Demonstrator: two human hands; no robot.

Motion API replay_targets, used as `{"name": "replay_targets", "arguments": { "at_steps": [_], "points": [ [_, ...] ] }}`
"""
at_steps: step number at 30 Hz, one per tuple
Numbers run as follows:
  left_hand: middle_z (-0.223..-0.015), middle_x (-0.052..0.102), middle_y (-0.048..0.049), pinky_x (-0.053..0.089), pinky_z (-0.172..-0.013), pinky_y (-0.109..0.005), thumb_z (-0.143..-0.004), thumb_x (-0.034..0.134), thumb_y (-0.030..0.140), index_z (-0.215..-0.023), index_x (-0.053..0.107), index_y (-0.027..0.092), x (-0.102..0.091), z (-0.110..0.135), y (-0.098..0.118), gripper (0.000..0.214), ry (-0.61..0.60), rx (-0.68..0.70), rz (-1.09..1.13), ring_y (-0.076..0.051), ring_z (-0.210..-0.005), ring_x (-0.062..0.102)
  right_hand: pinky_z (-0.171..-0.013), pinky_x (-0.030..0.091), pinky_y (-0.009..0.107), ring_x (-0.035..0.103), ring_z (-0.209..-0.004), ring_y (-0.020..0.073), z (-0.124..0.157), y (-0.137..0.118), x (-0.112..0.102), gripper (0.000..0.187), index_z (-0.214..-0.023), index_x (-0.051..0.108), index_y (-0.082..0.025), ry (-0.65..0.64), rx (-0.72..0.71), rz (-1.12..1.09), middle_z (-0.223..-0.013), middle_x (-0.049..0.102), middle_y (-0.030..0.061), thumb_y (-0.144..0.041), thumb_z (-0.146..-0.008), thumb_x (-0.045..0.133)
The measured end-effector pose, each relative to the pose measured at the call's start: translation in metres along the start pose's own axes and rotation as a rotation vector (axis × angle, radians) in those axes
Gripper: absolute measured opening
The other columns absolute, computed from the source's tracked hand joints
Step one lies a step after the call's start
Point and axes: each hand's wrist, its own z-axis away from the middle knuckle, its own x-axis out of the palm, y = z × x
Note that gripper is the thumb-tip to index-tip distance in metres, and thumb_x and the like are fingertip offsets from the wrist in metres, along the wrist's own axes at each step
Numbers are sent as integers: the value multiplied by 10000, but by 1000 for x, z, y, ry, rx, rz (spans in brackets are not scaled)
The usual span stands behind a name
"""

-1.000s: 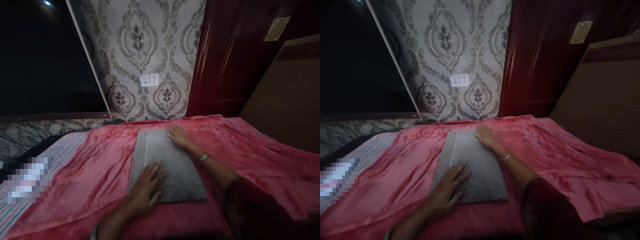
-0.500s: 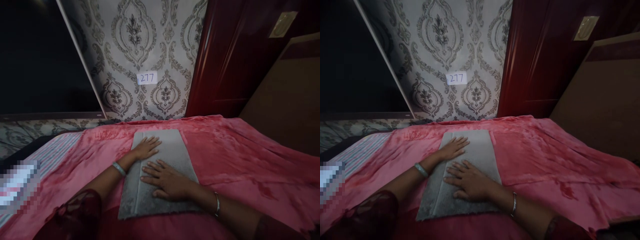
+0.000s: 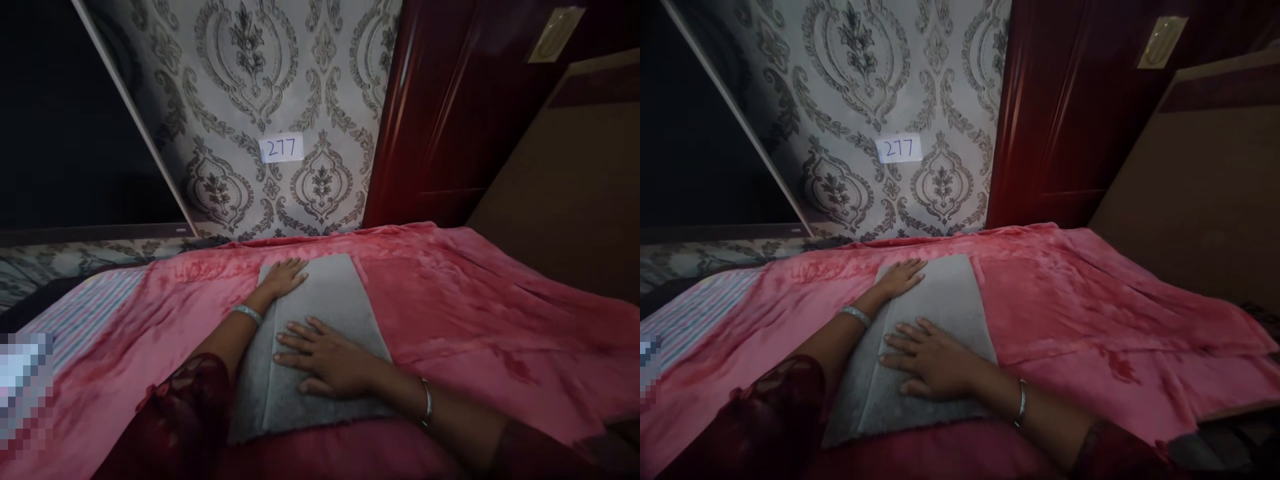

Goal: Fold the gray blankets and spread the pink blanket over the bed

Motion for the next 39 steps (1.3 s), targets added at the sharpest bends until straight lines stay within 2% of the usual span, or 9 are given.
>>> {"name": "replay_targets", "arguments": {
  "at_steps": [6, 10, 13, 17, 22, 29, 32, 35, 39],
  "points": [
    [-1654, 262, -181, 29, -1211, -653, -1021, 348, 472, -1564, 359, 169, -18, 8, 18, 622, 86, -40, -70, -329, -1547, 197, -1248, 83, 548, 103, -1561, 247, -2, -3, -1, 607, -1564, 368, -293, -6, 7, 76, -1672, 249, 38, -545, -1021, 468],
    [-1658, 283, -138, 120, -1226, -610, -1030, 343, 436, -1525, 432, 218, -31, 34, 49, 548, 162, 193, -35, -296, -1544, 220, -1248, 96, 547, 144, -1554, 249, 17, -21, -9, 576, -1538, 422, -279, 39, 58, 77, -1650, 309, 51, -538, -1026, 463],
    [-1669, 271, -82, 157, -1235, -578, -1036, 344, 450, -1534, 419, 286, -24, 64, 79, 530, 93, 442, 34, -270, -1547, 218, -1263, 68, 503, 160, -1551, 230, 47, -31, -8, 570, -1522, 455, -270, 78, 107, 77, -1628, 357, 60, -506, -1008, 527],
    [-1670, 270, -67, 161, -1238, -588, -1027, 395, 436, -1562, 368, 294, -2, 91, 104, 555, 95, 452, 56, -284, -1548, 210, -1268, 73, 501, 138, -1556, 225, 81, -32, 7, 637, -1572, 367, -255, 80, 251, 80, -1640, 328, 76, -445, -997, 565],
    [-1673, 264, -70, 148, -1244, -579, -1028, 400, 447, -1576, 340, 280, 10, 96, 107, 576, 125, 433, 32, -284, -1550, 204, -1262, 72, 544, 90, -1563, 234, 93, -29, 27, 719, -1609, 257, -271, 114, 343, 92, -1664, 258, 67, -481, -990, 556],
    [-1670, 273, -72, 148, -1244, -580, -1021, 422, 444, -1570, 352, 262, 11, 95, 107, 582, 144, 436, 26, -290, -1549, 202, -1243, 193, 554, 112, -1561, 254, 127, -29, 46, 720, -1631, 154, -266, 263, 523, 142, -1678, 194, 86, -479, -1022, 474],
    [-1644, 331, -104, 186, -1238, -573, -1012, 448, 423, -1542, 407, 219, 13, 93, 106, 569, 180, 442, 43, -296, -1529, 260, -1232, 208, 574, 192, -1546, 253, 135, -31, 40, 642, -1622, 218, -269, 275, 583, 90, -1657, 266, 94, -454, -1041, 418],
    [-1536, 492, -152, 264, -1216, -544, -1008, 443, 376, -1428, 556, 164, 7, 97, 106, 484, 246, 448, 76, -297, -1452, 404, -1237, 215, 558, 263, -1525, 244, 124, -24, 25, 569, -1605, 294, -241, 373, 610, 67, -1628, 339, 101, -384, -1056, 345],
    [-1391, 623, -142, 342, -1172, -523, -990, 455, 368, -1346, 629, 190, 1, 126, 110, 435, 277, 518, 92, -288, -1355, 509, -1238, 213, 544, 206, -1542, 248, 93, 3, 13, 605, -1626, 222, -200, 418, 616, 98, -1666, 236, 117, -331, -1043, 318]
  ]
}}
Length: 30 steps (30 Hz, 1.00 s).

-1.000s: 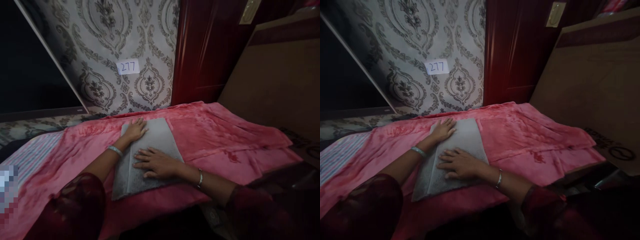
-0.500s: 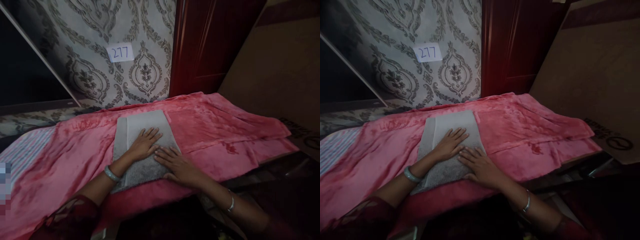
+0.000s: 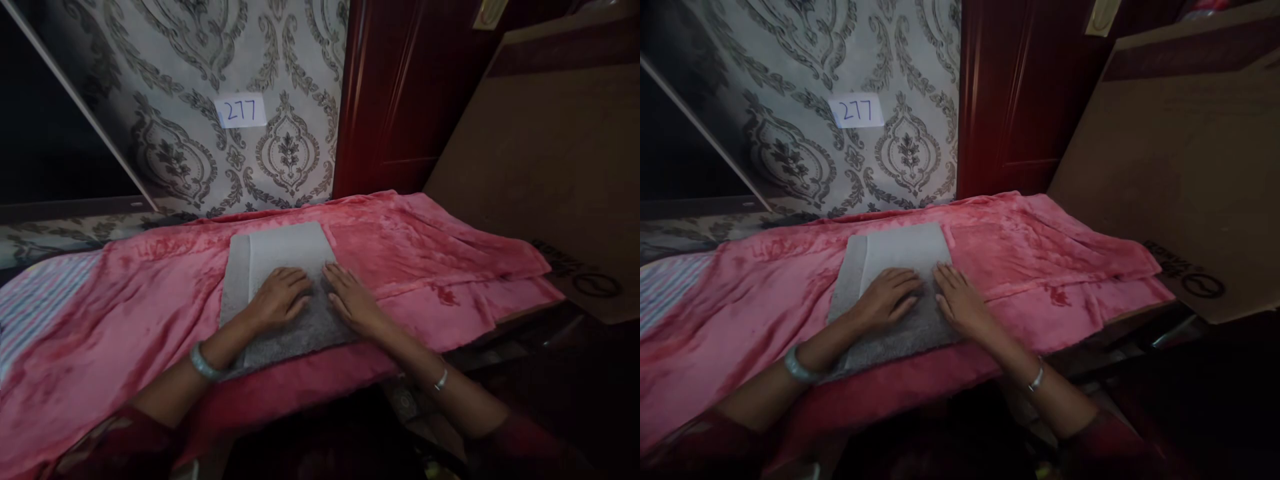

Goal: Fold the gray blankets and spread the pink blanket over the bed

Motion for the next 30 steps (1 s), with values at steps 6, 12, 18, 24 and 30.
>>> {"name": "replay_targets", "arguments": {
  "at_steps": [6, 12, 18, 24, 30],
  "points": [
    [-1659, 286, -125, 175, -1180, -713, -951, 550, 488, -1570, 359, 268, 11, 42, 25, 684, -67, -125, -66, -395, -1531, 203, -1245, 170, 521, 81, -1564, 247, -20, 10, 18, 668, -1623, 213, -165, -144, 11, 52, -1691, 119, 119, -459, -1039, 350],
    [-1665, 281, -105, 156, -1198, -694, -951, 558, 511, -1568, 360, 307, 18, 43, 25, 680, -68, -154, -44, -382, -1539, 190, -1241, 182, 536, 114, -1561, 258, -16, 22, 28, 723, -1636, 160, -188, -79, 35, 37, -1686, 146, 137, -532, -1030, 355],
    [-1657, 298, -107, 174, -1218, -652, -978, 502, 520, -1542, 418, 280, 10, 44, 20, 618, -80, -143, 21, -357, -1540, 209, -1230, 231, 556, 224, -1534, 303, -10, 51, 23, 771, -1639, 143, -161, -37, 120, -5, -1662, 226, 166, -557, -1015, 359],
    [-1657, 299, -100, 172, -1238, -613, -981, 534, 438, -1551, 392, 274, 3, 80, 39, 610, -77, -81, 6, -316, -1536, 243, -1229, 197, 583, 112, -1558, 300, 11, 9, 1, 595, -1615, 272, -244, -23, 18, 84, -1684, 192, 88, -434, -1053, 323],
    [-1625, 353, -149, 274, -1209, -583, -982, 528, 335, -1528, 433, 223, 21, 118, 62, 565, 43, -185, -151, -333, -1514, 297, -1238, 148, 591, 89, -1563, 268, 20, -23, 12, 578, -1602, 262, -350, -215, -215, 160, -1683, 200, 0, -443, -1048, 404]
  ]
}}
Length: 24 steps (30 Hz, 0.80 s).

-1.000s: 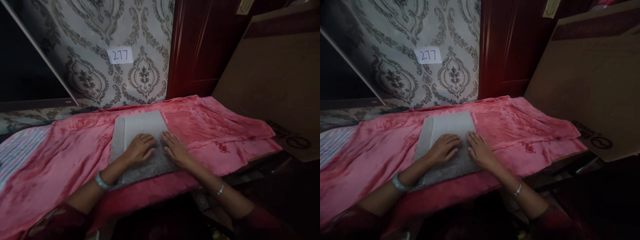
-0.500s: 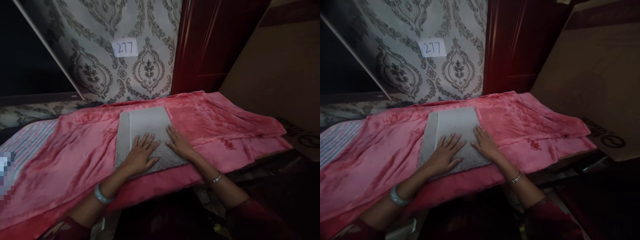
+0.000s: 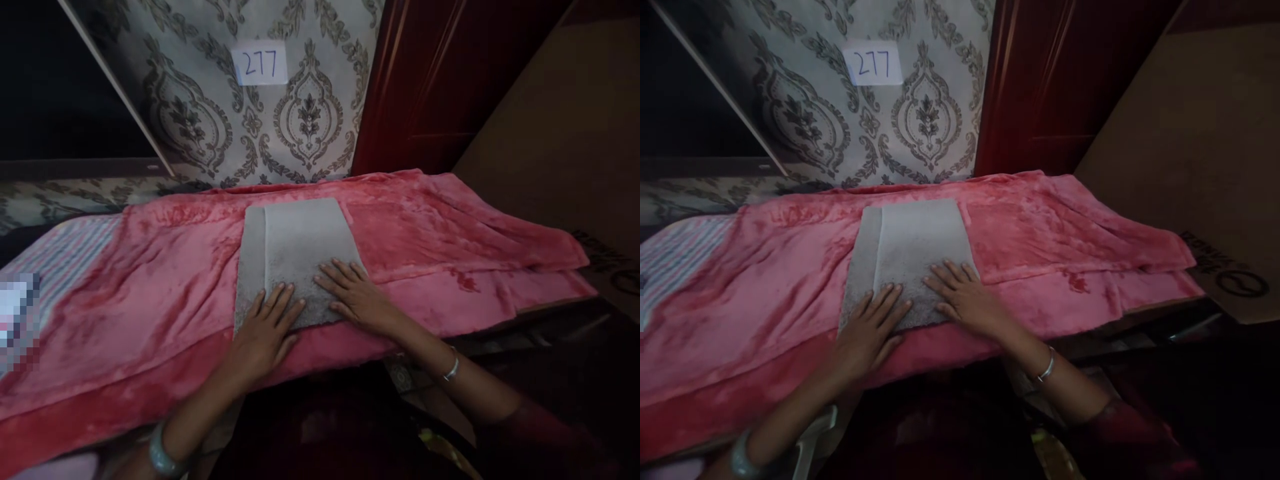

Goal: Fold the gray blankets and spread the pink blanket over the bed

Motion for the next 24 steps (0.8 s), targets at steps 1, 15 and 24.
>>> {"name": "replay_targets", "arguments": {
  "at_steps": [1, 15, 24],
  "points": [
    [-1625, 352, -150, 290, -1203, -577, -984, 525, 331, -1523, 438, 221, 2, 2, 1, 558, 7, -12, -12, -332, -1516, 294, -1239, 149, 588, 87, -1563, 266, 1, 2, 2, 586, -1603, 258, -346, -3, 3, -1, -1684, 194, 0, -456, -1047, 407],
    [-1346, 647, -142, 517, -1028, -445, -911, 539, 103, -1272, 652, 177, 0, 15, 12, 385, 290, 25, -22, -283, -1268, 575, -1228, 130, 609, 120, -1557, 280, -76, -12, -20, 520, -1570, 358, -308, -160, -270, -15, -1673, 229, 29, -399, -1060, 403],
    [-1384, 616, -118, 542, -999, -465, -864, 542, 78, -1299, 633, 196, -4, 17, 13, 460, 207, -20, 79, -285, -1238, 560, -1220, 109, 614, 73, -1560, 307, -149, 19, -14, 633, -1600, 270, -325, -197, -323, -6, -1688, 166, 45, -587, -1034, 376]
  ]
}}
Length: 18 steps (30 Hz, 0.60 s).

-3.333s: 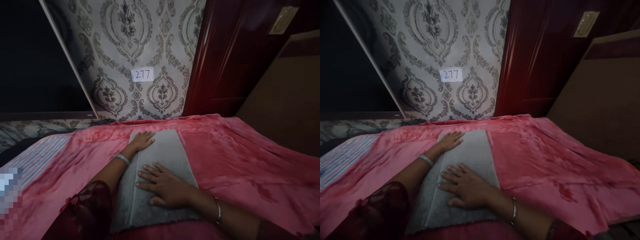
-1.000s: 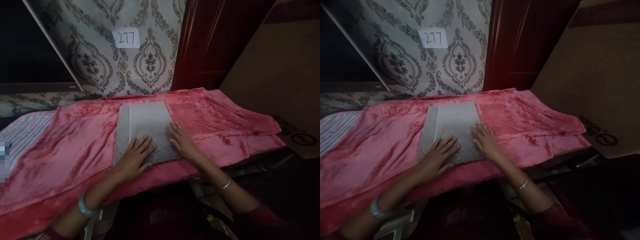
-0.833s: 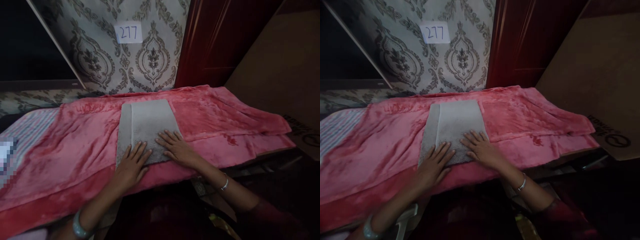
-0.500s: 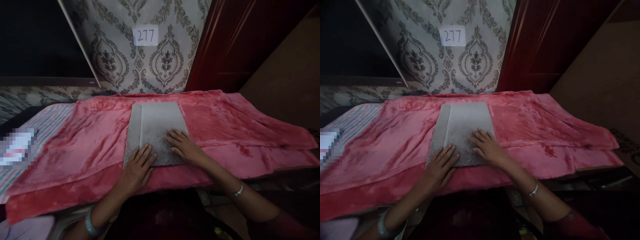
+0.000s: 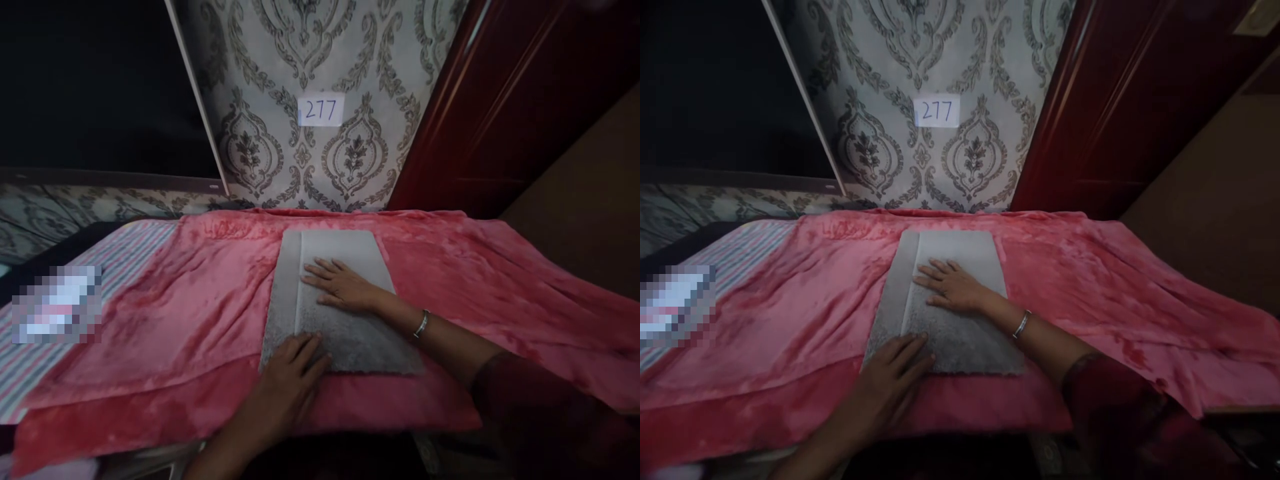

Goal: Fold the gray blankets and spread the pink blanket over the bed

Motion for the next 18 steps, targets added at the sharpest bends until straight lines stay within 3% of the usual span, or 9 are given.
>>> {"name": "replay_targets", "arguments": {
  "at_steps": [11, 14, 18],
  "points": [
    [-1410, 599, -101, 548, -981, -431, -857, 603, 171, -1344, 602, 227, 14, 10, -7, 490, 35, 30, -71, -282, -1246, 541, -1230, 143, 558, 164, -1549, 295, -93, 76, -6, 631, -1611, 270, -277, 13, 200, 18, -1680, 187, 73, -555, -1046, 285],
    [-1345, 636, -112, 555, -954, -412, -863, 610, 200, -1298, 630, 213, 21, 11, -13, 436, 83, 74, -88, -277, -1215, 552, -1220, 181, 573, 199, -1540, 300, -109, 88, -4, 635, -1620, 242, -271, 29, 276, 13, -1672, 222, 56, -536, -1043, 266],
    [-1390, 612, -102, 533, -1002, -414, -847, 626, 176, -1303, 628, 219, 22, 11, -12, 457, 92, 31, -42, -276, -1261, 523, -1221, 185, 569, 208, -1537, 295, -117, 93, -2, 626, -1616, 259, -265, 35, 343, 10, -1665, 254, 39, -522, -1045, 246]
  ]
}}
